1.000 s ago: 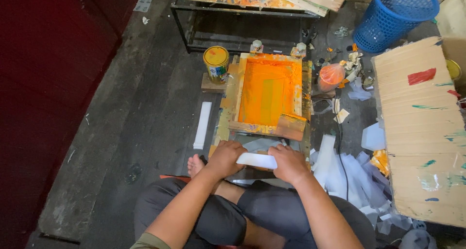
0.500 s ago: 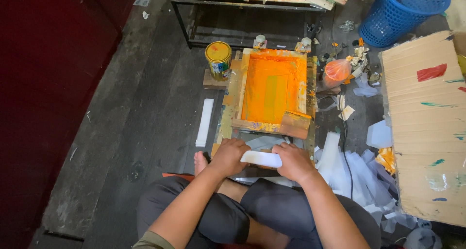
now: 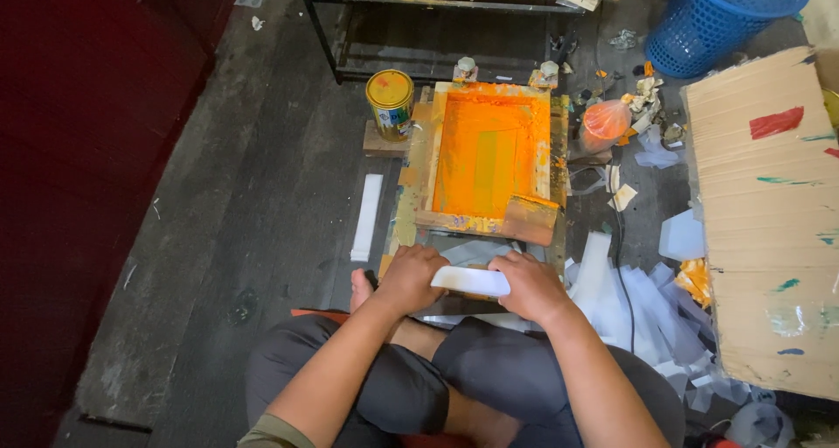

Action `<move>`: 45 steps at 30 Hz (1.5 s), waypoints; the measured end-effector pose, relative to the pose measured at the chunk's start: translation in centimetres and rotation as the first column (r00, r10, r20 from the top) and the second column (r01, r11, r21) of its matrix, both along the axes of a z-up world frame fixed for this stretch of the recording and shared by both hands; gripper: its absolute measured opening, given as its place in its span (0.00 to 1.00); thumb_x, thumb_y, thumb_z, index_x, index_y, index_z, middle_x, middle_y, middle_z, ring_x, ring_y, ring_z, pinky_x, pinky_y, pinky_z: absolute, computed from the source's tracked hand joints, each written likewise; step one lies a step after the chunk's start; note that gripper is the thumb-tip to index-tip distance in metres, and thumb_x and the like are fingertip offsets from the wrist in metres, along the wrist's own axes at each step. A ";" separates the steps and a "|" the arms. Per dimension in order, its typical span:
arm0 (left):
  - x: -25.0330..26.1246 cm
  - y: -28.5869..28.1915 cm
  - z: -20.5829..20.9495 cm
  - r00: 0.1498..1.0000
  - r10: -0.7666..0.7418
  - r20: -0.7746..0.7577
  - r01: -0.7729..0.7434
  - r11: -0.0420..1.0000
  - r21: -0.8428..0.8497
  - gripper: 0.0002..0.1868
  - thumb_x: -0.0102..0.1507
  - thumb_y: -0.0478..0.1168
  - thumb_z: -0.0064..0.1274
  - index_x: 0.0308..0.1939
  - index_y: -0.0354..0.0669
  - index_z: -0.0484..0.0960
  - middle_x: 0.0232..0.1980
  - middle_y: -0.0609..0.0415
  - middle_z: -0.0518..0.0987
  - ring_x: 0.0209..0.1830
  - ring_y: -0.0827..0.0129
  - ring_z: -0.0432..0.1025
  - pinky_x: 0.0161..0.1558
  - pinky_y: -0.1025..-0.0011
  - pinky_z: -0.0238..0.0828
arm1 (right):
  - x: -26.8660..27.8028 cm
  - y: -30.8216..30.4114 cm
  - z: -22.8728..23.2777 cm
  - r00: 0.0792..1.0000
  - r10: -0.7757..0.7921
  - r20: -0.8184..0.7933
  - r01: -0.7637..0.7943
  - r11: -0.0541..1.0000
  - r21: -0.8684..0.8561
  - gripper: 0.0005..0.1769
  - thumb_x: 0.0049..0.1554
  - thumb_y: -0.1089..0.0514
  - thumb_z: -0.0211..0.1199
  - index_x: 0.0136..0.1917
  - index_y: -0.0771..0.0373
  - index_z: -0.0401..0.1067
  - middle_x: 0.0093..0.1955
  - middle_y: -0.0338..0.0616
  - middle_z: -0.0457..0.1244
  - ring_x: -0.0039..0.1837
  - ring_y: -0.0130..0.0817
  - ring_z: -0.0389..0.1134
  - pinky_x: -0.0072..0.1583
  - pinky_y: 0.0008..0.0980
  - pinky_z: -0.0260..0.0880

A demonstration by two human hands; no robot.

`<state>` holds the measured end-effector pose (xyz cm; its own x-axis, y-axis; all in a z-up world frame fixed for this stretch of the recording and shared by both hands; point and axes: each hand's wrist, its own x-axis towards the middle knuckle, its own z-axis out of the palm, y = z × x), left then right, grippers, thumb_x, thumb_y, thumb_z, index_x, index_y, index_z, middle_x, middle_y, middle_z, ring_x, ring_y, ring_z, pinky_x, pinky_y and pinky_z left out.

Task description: The person sits on the floor and handles a long strip of translucent material, folding and unfolding it. They then use a squeegee to spread orange ink across a screen printing frame, moving the tool back and forth to distribute the ink evenly.

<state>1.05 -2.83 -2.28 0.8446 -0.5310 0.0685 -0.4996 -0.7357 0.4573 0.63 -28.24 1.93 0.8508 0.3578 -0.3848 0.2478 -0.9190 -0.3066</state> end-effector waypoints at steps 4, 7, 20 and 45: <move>0.2 0.1 -0.1 0.999 -0.002 -0.042 0.003 0.999 0.038 0.23 0.52 0.46 0.68 0.50 0.49 0.84 0.42 0.54 0.79 0.46 0.57 0.73 0.54 0.59 0.64 | 0.1 -0.2 -0.3 1.000 -0.009 -0.009 0.009 1.000 0.009 0.30 0.47 0.54 0.76 0.62 0.50 0.72 0.60 0.45 0.66 0.66 0.52 0.67 0.64 0.57 0.69; 0.4 0.3 0.1 0.998 -0.006 -0.069 0.008 1.000 0.024 0.25 0.51 0.45 0.69 0.52 0.49 0.83 0.44 0.53 0.79 0.47 0.56 0.73 0.56 0.58 0.64 | 0.1 -0.1 0.3 1.000 -0.006 -0.008 0.006 1.000 0.007 0.30 0.47 0.54 0.76 0.62 0.50 0.72 0.60 0.45 0.66 0.67 0.53 0.67 0.64 0.58 0.69; 0.5 0.6 1.1 0.998 -0.040 -0.058 0.035 0.997 -0.075 0.23 0.52 0.46 0.70 0.50 0.52 0.85 0.44 0.55 0.81 0.48 0.57 0.74 0.59 0.59 0.62 | 0.0 -0.5 2.6 0.998 -0.042 -0.041 0.044 0.996 0.071 0.25 0.49 0.51 0.74 0.60 0.49 0.75 0.57 0.44 0.68 0.65 0.50 0.68 0.64 0.53 0.69; 0.4 0.5 1.9 0.995 -0.021 -0.102 0.005 0.988 -0.153 0.24 0.53 0.47 0.69 0.52 0.49 0.84 0.47 0.53 0.82 0.50 0.56 0.75 0.60 0.58 0.64 | 0.1 -0.7 2.1 0.999 -0.034 -0.001 0.034 0.995 0.097 0.26 0.49 0.48 0.73 0.61 0.49 0.76 0.57 0.44 0.69 0.63 0.50 0.69 0.62 0.51 0.70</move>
<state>1.41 -2.37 -0.36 0.8445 -0.5319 0.0627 -0.4533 -0.6474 0.6127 0.77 -28.95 3.98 0.8634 0.3646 -0.3488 0.2176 -0.8928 -0.3945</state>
